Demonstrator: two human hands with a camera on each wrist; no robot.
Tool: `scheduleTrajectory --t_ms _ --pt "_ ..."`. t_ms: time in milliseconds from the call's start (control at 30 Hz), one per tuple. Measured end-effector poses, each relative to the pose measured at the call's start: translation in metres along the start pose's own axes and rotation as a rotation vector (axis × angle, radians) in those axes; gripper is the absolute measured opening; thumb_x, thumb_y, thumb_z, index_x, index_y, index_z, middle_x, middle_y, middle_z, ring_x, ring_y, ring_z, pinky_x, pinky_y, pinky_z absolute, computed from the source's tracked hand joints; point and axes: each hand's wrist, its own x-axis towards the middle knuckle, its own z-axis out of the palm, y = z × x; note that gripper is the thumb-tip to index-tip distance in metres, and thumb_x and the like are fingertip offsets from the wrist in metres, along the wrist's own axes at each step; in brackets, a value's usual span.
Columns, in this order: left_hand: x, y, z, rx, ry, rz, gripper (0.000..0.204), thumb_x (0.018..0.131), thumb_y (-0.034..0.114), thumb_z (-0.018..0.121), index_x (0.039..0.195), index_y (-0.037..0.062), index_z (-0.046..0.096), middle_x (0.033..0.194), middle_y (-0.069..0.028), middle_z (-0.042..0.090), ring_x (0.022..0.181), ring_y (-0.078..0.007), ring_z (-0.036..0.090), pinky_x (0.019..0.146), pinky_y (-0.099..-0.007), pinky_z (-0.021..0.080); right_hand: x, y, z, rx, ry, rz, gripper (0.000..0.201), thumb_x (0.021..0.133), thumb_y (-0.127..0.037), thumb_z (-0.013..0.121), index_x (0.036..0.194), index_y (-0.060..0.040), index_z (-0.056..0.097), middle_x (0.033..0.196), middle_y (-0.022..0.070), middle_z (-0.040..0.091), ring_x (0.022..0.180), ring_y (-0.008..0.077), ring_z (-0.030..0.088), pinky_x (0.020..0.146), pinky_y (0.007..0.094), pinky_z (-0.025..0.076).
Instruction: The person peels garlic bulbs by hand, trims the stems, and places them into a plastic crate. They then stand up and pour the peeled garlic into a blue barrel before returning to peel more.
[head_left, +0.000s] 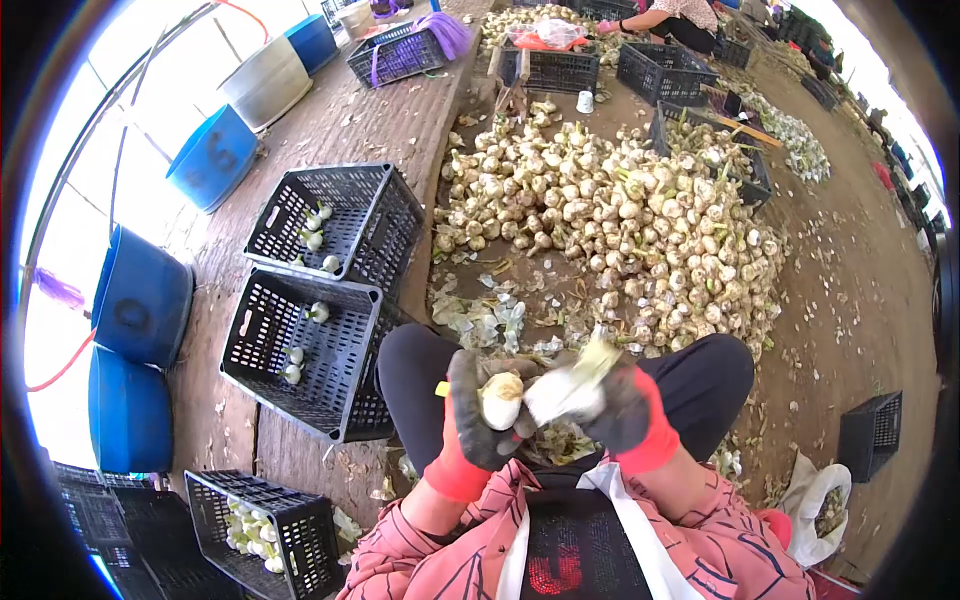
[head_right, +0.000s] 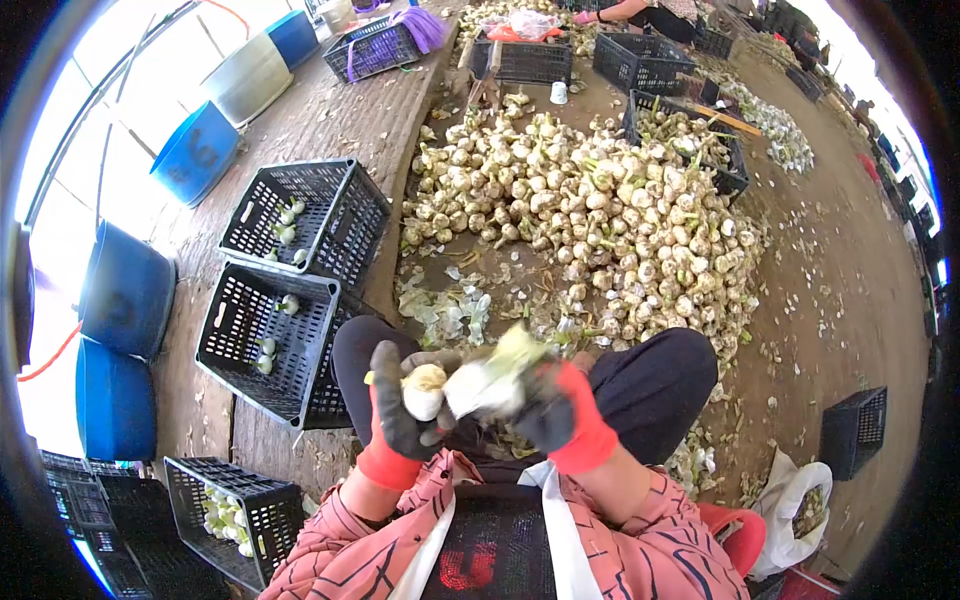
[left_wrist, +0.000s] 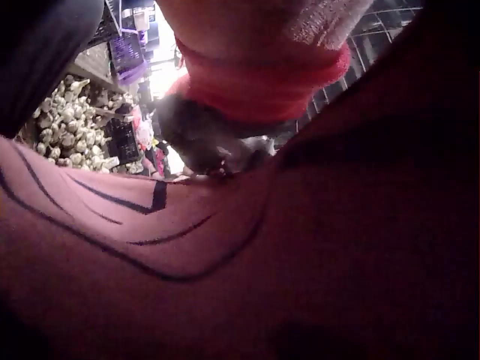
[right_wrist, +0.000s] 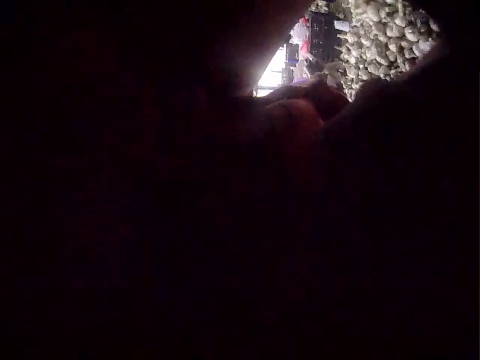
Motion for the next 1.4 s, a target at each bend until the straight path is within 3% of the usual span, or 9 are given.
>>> scheduleTrajectory --t_ms 200,367,633,767,1000,1100,1267,1300,1400 --pt "-0.003 -0.002 0.023 0.669 0.355 0.156 0.085 0.082 0.073 0.024 0.112 -0.0009 0.053 0.087 -0.0111 0.061 0.049 -0.0127 0.053 0.038 -0.0201 0.037 -0.003 -0.011 -0.063 -1.86 0.379 -0.056 0.053 0.08 -0.031 0.063 0.119 0.0022 0.049 0.106 0.0185 0.061 0.095 0.0267 0.061 0.081 0.0361 0.047" --pt "-0.006 -0.011 0.006 1.14 0.149 0.404 0.058 0.089 0.048 0.042 0.113 -0.0038 0.048 0.105 -0.0187 0.053 0.102 -0.0301 0.052 0.088 -0.0382 0.04 -0.009 -0.017 0.021 -1.322 -0.014 0.017 0.05 0.08 -0.03 0.062 0.12 -0.0028 0.048 0.099 0.0174 0.062 0.087 0.0212 0.061 0.076 0.0344 0.048" --pt "-0.007 -0.006 0.012 0.977 0.333 0.36 0.053 0.091 0.044 0.044 0.113 -0.0046 0.046 0.1 -0.0153 0.056 0.089 -0.0197 0.056 0.078 -0.0308 0.045 -0.002 -0.017 0.027 -0.798 0.044 0.208 0.02 0.084 -0.013 0.059 0.099 0.0002 0.055 0.092 0.0054 0.061 0.084 0.0113 0.058 0.069 0.0258 0.051" --pt "-0.01 -0.003 0.017 1.135 0.374 0.347 0.035 0.092 0.024 0.047 0.113 -0.0028 0.047 0.101 -0.0137 0.058 0.088 -0.0192 0.056 0.079 -0.0303 0.045 -0.009 -0.002 0.034 -1.433 -0.042 -0.197 0.021 0.082 -0.013 0.063 0.096 -0.0002 0.056 0.087 0.006 0.063 0.079 0.0131 0.061 0.066 0.0264 0.051" --pt "-0.016 0.001 0.025 0.596 0.242 0.249 0.06 0.094 0.052 0.031 0.113 -0.0022 0.049 0.102 -0.0149 0.057 0.08 -0.0184 0.06 0.064 -0.028 0.05 0.001 -0.018 -0.002 -0.649 0.193 0.017 0.026 0.085 -0.023 0.063 0.097 -0.0014 0.057 0.092 0.0079 0.063 0.068 0.0136 0.061 0.056 0.0257 0.051" --pt "-0.002 -0.005 -0.003 0.698 -0.027 0.393 0.038 0.097 0.028 0.037 0.121 -0.001 0.043 0.115 -0.0133 0.053 0.102 -0.021 0.056 0.086 -0.0313 0.046 -0.003 -0.001 0.011 -0.535 0.059 -0.06 0.031 0.083 -0.021 0.064 0.103 0.0 0.055 0.111 0.0116 0.057 0.081 0.0151 0.061 0.063 0.0277 0.052" --pt "0.002 -0.001 0.005 1.271 0.242 0.396 0.044 0.096 0.036 0.037 0.116 -0.0017 0.046 0.103 -0.0111 0.056 0.085 -0.0169 0.058 0.073 -0.0303 0.048 -0.004 0.012 0.012 -0.808 0.029 -0.067 0.03 0.08 -0.015 0.066 0.103 0.0003 0.055 0.104 0.0134 0.061 0.086 0.0193 0.062 0.069 0.0315 0.053" --pt "0.002 0.0 0.004 1.136 0.237 0.423 0.048 0.094 0.042 0.038 0.112 -0.0017 0.048 0.096 -0.0108 0.058 0.077 -0.0178 0.058 0.067 -0.0305 0.049 0.0 0.004 0.014 -0.337 0.126 0.037 0.021 0.08 -0.01 0.061 0.098 0.0 0.056 0.095 0.0137 0.062 0.083 0.0203 0.063 0.068 0.0316 0.052" --pt "0.003 0.006 -0.002 0.672 0.209 0.298 0.053 0.094 0.046 0.036 0.11 -0.0015 0.052 0.095 -0.0118 0.06 0.078 -0.0184 0.059 0.067 -0.0298 0.049 0.02 0.002 -0.038 -0.379 0.283 -0.061 0.028 0.084 -0.02 0.06 0.101 0.0007 0.057 0.097 0.0123 0.061 0.084 0.0196 0.062 0.069 0.0318 0.05"
